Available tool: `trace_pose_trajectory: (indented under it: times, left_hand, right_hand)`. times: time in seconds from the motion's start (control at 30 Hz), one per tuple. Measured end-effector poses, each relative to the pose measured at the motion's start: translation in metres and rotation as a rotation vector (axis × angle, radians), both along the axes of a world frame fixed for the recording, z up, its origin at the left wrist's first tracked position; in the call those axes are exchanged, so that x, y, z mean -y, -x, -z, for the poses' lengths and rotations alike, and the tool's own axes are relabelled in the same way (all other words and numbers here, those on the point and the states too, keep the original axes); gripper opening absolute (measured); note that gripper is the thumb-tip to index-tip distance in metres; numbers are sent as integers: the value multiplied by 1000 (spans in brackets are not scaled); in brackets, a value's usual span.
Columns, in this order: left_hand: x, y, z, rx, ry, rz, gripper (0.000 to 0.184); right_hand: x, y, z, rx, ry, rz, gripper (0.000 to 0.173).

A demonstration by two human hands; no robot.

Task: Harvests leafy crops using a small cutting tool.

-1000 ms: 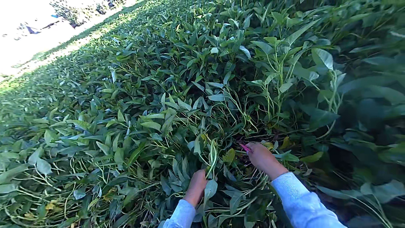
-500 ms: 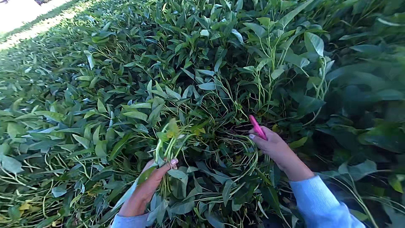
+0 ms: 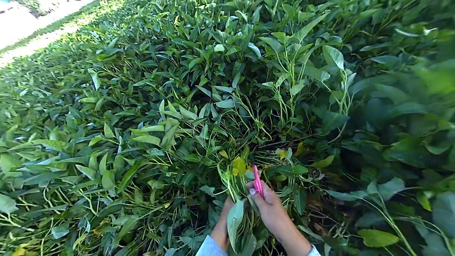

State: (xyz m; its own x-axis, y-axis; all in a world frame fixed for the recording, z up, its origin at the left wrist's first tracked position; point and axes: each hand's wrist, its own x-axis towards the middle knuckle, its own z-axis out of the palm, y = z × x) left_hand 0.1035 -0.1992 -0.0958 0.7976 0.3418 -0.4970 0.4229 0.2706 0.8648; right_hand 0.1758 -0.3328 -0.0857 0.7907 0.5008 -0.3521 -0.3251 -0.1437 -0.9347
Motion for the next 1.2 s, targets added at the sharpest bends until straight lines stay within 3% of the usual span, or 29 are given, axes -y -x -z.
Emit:
trace_pose_trajectory:
  times: [0.1,0.17,0.23,0.33,0.57,0.73,0.9,1.07,1.2]
  left_hand:
    - [-15,5,-7,-25,60,-102,34]
    - [-37,9,-11,3,96,-50,37]
    - [-56,9,-15,21,142,-26,36]
    - [-67,12,-24,-9,128,-54,32]
    - [-62,19,-29,-15,109,-114,29]
    - [-74,23,-29,-32,101,-126,29]
    - [-68,25,-34,-43,69,-127,27]
    - [-76,37,-28,-90,62,-157,25]
    - [-71,36,-32,-91,46,-153,23]
  right_hand:
    - [-3,-2,-13,-40,-69,-162,31]
    - [2,-17,-21,-70,-55,-149,32]
    - [8,-39,-19,41,178,-85,33]
    - [3,-74,-6,114,522,-218,44]
    - [-53,-83,12,231,847,-441,35]
    - [-51,-87,1,284,771,-403,39]
    - [-73,-92,3,244,892,-535,34]
    - [-63,-90,-7,255,803,-609,34]
    - [-75,-83,-2,224,884,-669,33]
